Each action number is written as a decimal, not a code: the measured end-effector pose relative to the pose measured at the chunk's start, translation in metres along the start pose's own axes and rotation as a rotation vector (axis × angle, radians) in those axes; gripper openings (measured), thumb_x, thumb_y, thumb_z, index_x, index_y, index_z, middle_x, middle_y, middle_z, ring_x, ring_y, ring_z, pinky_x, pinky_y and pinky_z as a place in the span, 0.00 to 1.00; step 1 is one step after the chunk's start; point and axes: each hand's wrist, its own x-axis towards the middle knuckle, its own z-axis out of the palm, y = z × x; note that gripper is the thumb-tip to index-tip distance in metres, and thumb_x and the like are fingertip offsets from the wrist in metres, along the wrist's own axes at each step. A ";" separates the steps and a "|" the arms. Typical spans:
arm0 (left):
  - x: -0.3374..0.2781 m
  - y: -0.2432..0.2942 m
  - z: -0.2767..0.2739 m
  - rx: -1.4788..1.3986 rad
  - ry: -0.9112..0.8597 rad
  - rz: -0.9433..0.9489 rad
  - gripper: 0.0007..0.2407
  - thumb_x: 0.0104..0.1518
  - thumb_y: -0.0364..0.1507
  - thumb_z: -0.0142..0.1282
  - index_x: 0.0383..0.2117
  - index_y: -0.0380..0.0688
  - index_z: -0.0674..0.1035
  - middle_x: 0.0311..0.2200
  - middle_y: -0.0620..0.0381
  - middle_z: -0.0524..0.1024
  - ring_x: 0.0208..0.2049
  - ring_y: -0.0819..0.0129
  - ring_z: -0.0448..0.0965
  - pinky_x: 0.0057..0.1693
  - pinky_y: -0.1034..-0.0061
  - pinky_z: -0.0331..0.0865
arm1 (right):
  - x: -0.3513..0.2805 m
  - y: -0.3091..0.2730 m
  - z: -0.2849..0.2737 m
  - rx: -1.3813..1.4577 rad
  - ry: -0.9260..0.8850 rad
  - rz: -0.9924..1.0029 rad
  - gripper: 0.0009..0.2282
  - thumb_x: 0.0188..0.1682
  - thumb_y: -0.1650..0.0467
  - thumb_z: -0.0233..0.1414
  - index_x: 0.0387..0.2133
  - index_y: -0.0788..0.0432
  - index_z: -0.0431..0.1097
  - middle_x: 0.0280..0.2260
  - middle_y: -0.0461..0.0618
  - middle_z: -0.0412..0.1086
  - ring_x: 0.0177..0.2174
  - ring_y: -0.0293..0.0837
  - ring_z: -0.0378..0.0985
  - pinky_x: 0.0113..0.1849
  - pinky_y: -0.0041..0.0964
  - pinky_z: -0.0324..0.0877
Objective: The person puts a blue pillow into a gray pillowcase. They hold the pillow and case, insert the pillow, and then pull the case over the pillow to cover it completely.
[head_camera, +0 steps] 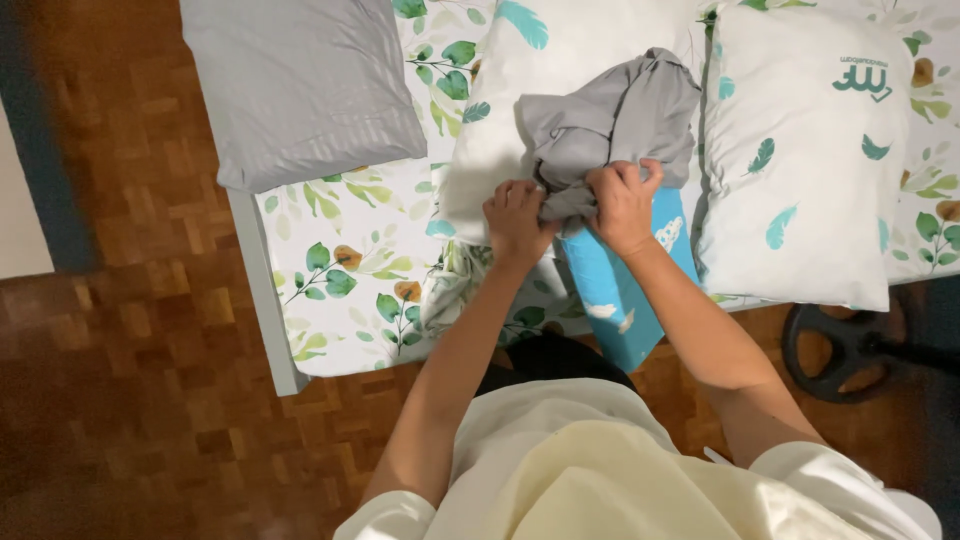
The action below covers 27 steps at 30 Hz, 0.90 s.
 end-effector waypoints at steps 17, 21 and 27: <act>-0.096 0.027 0.015 -0.090 0.087 0.078 0.28 0.39 0.27 0.69 0.51 0.52 0.71 0.39 0.56 0.73 0.46 0.57 0.72 0.51 0.57 0.63 | -0.076 -0.051 -0.036 -0.098 -0.110 0.055 0.07 0.59 0.68 0.46 0.39 0.48 0.74 0.34 0.43 0.68 0.39 0.46 0.68 0.49 0.59 0.55; -0.097 0.022 0.022 -0.001 0.083 -0.126 0.24 0.43 0.27 0.65 0.50 0.47 0.70 0.39 0.52 0.71 0.44 0.54 0.70 0.51 0.55 0.60 | -0.078 -0.062 -0.033 0.035 -0.147 0.162 0.07 0.51 0.71 0.47 0.37 0.49 0.73 0.33 0.43 0.66 0.39 0.47 0.66 0.49 0.56 0.53; -0.095 -0.002 0.023 0.092 0.047 -0.048 0.18 0.38 0.28 0.66 0.37 0.50 0.75 0.39 0.57 0.71 0.45 0.59 0.69 0.49 0.58 0.58 | -0.081 -0.073 -0.037 0.067 -0.324 0.240 0.22 0.29 0.66 0.61 0.42 0.48 0.73 0.42 0.43 0.70 0.46 0.50 0.65 0.53 0.62 0.49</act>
